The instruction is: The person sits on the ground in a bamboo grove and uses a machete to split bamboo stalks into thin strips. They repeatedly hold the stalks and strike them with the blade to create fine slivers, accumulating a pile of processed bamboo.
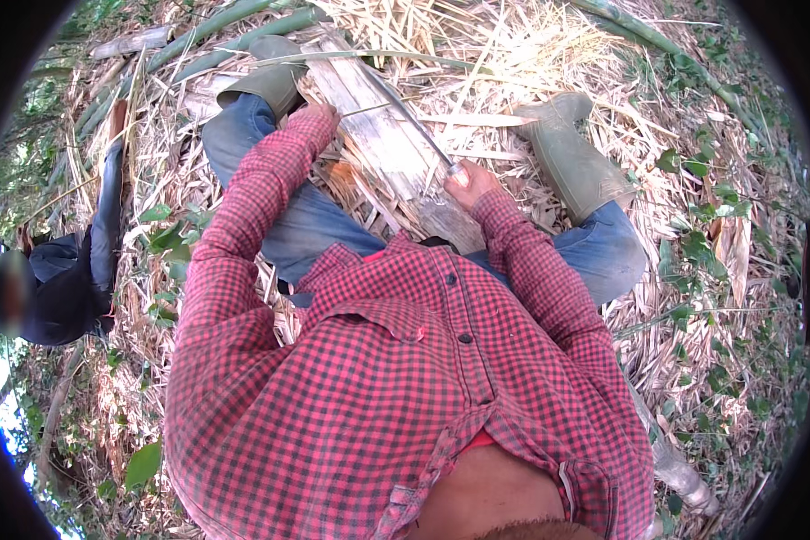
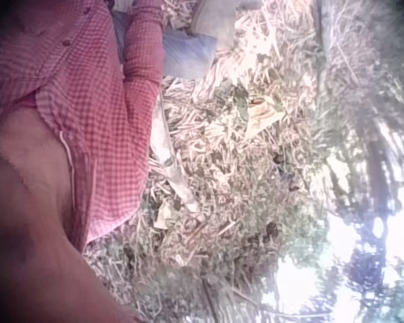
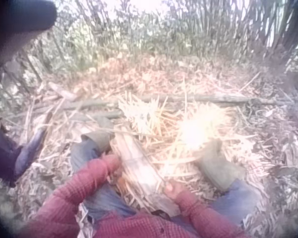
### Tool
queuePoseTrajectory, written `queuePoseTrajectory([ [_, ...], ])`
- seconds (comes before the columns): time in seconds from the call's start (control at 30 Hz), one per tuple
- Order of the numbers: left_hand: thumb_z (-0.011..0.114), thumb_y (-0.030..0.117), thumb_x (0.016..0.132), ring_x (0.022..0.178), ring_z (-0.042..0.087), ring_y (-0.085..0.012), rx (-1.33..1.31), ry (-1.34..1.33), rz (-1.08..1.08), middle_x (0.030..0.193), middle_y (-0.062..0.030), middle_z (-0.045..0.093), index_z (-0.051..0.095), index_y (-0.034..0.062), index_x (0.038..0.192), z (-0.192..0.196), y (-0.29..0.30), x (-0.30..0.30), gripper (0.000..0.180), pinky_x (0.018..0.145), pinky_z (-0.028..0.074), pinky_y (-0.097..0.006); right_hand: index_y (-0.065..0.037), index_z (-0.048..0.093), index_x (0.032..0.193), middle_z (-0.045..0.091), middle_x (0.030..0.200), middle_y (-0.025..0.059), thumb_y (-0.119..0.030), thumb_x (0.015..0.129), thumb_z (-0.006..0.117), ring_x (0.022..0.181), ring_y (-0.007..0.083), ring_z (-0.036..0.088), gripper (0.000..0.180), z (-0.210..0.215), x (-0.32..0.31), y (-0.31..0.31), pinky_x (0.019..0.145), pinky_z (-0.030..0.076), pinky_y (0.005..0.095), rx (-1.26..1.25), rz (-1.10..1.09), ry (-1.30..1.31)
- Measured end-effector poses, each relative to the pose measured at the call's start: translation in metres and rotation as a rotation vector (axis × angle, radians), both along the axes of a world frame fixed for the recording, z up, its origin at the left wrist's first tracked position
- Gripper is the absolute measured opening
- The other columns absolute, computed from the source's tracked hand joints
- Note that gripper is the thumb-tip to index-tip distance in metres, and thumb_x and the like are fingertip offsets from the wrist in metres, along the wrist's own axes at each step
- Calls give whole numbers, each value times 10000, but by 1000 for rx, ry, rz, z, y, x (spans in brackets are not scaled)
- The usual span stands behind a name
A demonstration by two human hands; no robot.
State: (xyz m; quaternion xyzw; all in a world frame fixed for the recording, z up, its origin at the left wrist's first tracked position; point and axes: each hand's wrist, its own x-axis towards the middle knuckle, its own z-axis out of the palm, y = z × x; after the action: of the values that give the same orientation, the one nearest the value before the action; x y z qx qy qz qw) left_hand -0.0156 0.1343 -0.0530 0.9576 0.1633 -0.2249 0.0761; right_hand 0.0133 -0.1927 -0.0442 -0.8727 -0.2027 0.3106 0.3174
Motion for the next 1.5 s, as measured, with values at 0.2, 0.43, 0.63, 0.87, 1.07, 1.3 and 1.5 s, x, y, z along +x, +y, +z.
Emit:
queuePoseTrajectory([
  [0.2,447,314,848,749,580,-203,-385,285,84,784,-96,619,624,41,877,-47,32,-3,326,691,459,-337,-63,547,997,613,694,167,-413,717,660,671,344,620,463,31,-1,4,614,488,388,193,-57,-173],
  [0.43,478,297,838,779,591,-212,-422,228,256,802,-105,630,634,61,884,-30,20,0,287,718,466,-344,-17,560,1002,638,828,176,-395,734,615,747,256,634,467,22,3,-5,681,492,393,15,50,-140],
  [0.63,468,279,833,860,596,-283,-327,171,71,901,-163,620,633,67,943,-50,11,-2,291,773,461,-385,-2,529,1131,629,925,216,-433,721,587,856,305,621,598,-11,17,-4,764,483,395,-275,116,92],
  [0.87,474,276,832,921,589,-303,-284,138,206,949,-167,619,629,62,983,-65,9,-12,304,815,449,-379,-21,563,966,600,725,189,-375,731,630,703,296,619,430,33,13,1,656,481,365,152,16,-128],
  [1.07,504,184,815,930,592,-323,-176,243,149,991,-204,604,631,56,958,-88,9,5,230,819,454,-420,28,569,1059,592,975,264,-356,701,587,938,317,597,525,-13,27,-2,808,471,387,-351,181,272],
  [1.3,492,261,832,865,603,-328,-213,150,162,912,-186,623,618,22,966,-60,-7,2,302,786,457,-394,-26,536,1141,587,1011,256,-402,674,590,951,344,582,603,-2,23,-8,835,456,401,-174,62,152],
  [1.5,540,158,772,962,583,-294,-183,307,-126,1009,-177,600,616,37,1010,-49,-15,5,278,806,479,-365,10,617,926,629,809,203,-339,652,618,765,297,620,443,-34,9,-31,723,487,362,-212,73,-8],
])
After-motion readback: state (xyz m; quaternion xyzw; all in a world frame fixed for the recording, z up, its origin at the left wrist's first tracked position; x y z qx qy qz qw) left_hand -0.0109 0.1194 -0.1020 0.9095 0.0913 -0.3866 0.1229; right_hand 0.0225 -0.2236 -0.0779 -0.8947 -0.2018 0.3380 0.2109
